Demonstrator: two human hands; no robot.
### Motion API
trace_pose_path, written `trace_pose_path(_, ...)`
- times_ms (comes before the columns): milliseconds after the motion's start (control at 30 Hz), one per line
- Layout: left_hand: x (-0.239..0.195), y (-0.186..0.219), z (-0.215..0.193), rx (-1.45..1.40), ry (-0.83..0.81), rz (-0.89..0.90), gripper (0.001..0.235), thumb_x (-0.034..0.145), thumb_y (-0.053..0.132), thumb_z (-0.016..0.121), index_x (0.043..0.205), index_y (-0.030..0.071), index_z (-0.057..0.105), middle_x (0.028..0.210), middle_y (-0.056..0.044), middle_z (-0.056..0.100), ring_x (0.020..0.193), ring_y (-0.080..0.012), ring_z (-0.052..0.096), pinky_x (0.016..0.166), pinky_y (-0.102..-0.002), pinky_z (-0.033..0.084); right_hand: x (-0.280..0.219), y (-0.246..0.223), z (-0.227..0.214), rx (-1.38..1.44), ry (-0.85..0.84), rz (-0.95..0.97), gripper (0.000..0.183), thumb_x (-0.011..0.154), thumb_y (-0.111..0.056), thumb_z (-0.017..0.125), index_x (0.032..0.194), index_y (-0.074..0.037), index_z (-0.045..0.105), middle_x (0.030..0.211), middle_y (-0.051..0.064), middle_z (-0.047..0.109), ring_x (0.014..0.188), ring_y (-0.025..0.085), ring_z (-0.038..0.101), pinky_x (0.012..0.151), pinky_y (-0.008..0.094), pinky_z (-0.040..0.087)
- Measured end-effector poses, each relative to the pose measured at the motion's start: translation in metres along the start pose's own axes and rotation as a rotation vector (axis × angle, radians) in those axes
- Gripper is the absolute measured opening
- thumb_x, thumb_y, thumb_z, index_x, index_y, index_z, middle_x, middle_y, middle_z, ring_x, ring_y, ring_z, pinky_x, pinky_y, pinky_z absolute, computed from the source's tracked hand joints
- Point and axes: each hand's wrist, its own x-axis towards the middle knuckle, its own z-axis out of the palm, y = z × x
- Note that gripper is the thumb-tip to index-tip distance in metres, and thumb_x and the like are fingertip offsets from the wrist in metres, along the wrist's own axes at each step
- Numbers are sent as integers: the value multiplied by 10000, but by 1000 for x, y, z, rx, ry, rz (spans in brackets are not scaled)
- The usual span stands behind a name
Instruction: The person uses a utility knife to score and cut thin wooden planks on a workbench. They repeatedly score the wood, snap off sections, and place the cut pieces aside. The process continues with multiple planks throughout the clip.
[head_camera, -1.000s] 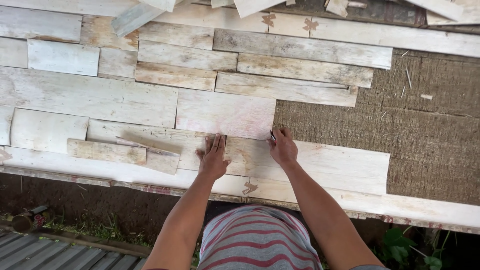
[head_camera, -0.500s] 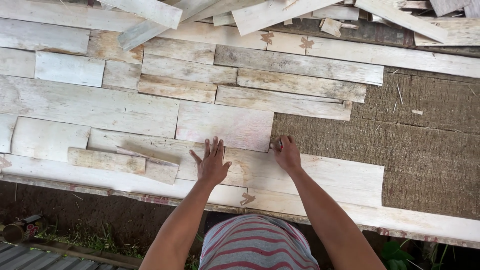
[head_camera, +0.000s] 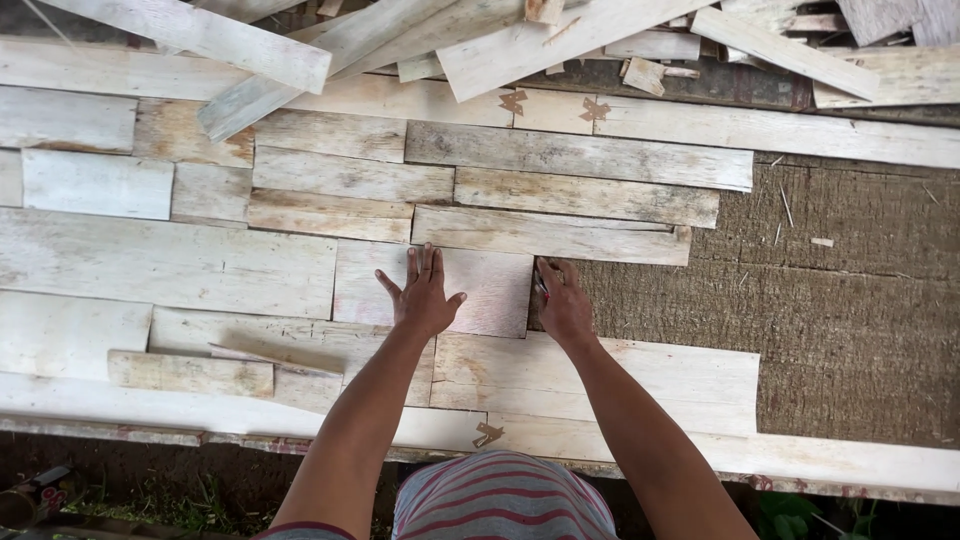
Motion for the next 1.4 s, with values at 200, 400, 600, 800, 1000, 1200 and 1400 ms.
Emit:
trace_pose_path(200,4,-5,6,10,-4,18,927,1015,547,496,1669,146,-24,1749,-33,-113,1598,-297,-140,1119,-839,-97,4,5,8,-22,-22,46,471,1077,-250,500,1542,-251,425,1409,102,362,922,364,732,690,495,685)
trace_pose_path(400,11,-9,12,-32,-7,37,943,1007,553,516,1664,151,-28,1750,-32,-107,1601,-289,-142,1126,-859,20,5,0,5,-46,-32,59,481,1061,-226,511,1530,-264,414,1409,109,349,876,366,735,665,507,687)
trace_pose_path(600,14,-12,13,-46,6,36,971,985,563,557,1663,164,-13,1750,-11,-108,1601,-273,-139,1124,-866,59,9,5,14,-64,-25,43,491,1056,-196,503,1530,-250,391,1410,126,347,882,373,734,655,502,688)
trace_pose_path(800,24,-22,28,12,22,60,945,993,502,571,1666,163,1,1752,-18,-100,1602,-284,-116,1150,-833,-11,8,13,18,-24,6,-13,471,1072,-208,494,1533,-219,397,1417,140,357,949,379,728,664,506,678)
trace_pose_path(1000,-4,-29,24,-15,40,55,864,1028,459,524,1673,171,27,1755,-25,-78,1605,-291,-100,1179,-788,-48,3,25,20,109,-5,-36,481,1078,-258,516,1544,-187,418,1431,133,375,1083,404,696,745,513,679)
trace_pose_path(1200,-44,-49,43,-80,31,-16,816,1046,456,514,1678,170,84,1758,-41,-48,1606,-306,-70,1195,-752,-47,-19,22,18,171,27,31,467,1087,-342,501,1539,-242,437,1321,104,483,1101,360,688,828,507,659)
trace_pose_path(1400,-87,-76,69,-181,20,-111,820,1048,443,516,1675,144,80,1757,-69,-36,1609,-310,-53,1224,-719,-13,-68,5,46,286,32,27,439,1054,-303,569,1468,-167,524,1229,161,562,1099,432,677,827,527,646)
